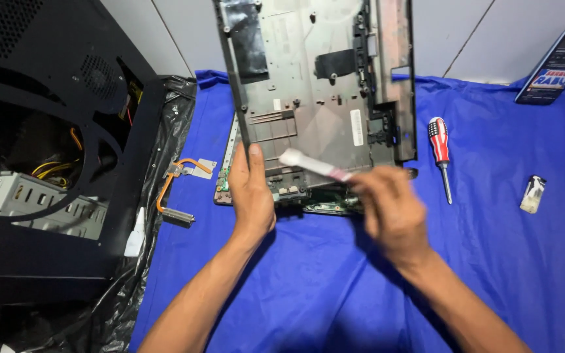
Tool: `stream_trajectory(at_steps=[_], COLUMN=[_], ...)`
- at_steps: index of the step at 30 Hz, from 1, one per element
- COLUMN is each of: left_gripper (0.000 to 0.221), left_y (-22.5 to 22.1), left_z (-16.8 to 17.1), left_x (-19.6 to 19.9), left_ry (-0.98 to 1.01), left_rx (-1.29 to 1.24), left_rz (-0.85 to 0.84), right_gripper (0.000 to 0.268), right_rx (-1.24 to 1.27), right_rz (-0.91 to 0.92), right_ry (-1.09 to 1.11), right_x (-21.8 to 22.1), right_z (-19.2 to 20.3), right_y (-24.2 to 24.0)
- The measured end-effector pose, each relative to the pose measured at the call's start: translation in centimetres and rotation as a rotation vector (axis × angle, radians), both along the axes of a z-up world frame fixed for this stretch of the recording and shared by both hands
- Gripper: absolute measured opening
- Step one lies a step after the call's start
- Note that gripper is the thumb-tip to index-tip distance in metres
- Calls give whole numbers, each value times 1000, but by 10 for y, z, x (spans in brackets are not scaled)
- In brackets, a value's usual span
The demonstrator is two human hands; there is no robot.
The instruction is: The person cleans the motherboard and the inside of the laptop case using a toothbrush, applies thermal paste to the CPU, and then replaces the back cover.
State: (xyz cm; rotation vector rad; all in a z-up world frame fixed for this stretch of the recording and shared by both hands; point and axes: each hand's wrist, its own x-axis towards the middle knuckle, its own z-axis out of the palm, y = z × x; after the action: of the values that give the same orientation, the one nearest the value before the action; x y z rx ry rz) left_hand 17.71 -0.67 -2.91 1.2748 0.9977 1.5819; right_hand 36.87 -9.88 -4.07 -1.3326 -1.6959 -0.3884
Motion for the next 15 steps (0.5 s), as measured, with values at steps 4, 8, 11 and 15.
stream_trajectory(at_steps=[4,8,11,15], left_gripper=[36,39,45,55], left_y=[4,8,-4,-24], left_z=[5,8,10,0], left_x=[0,1,13,31], left_ry=[-29,-146,-172,-96], left_rx=[26,52,69,76], left_rz=[16,44,-36,-359], right_gripper=[12,23,43,34], right_rx=[-3,-96,-188,-238], right_rz=[-8,23,75,308], right_ry=[43,270,633,1120], right_x=[3,0,6,7], right_z=[1,6,-9,-31], right_y=[-1,-4,2,5])
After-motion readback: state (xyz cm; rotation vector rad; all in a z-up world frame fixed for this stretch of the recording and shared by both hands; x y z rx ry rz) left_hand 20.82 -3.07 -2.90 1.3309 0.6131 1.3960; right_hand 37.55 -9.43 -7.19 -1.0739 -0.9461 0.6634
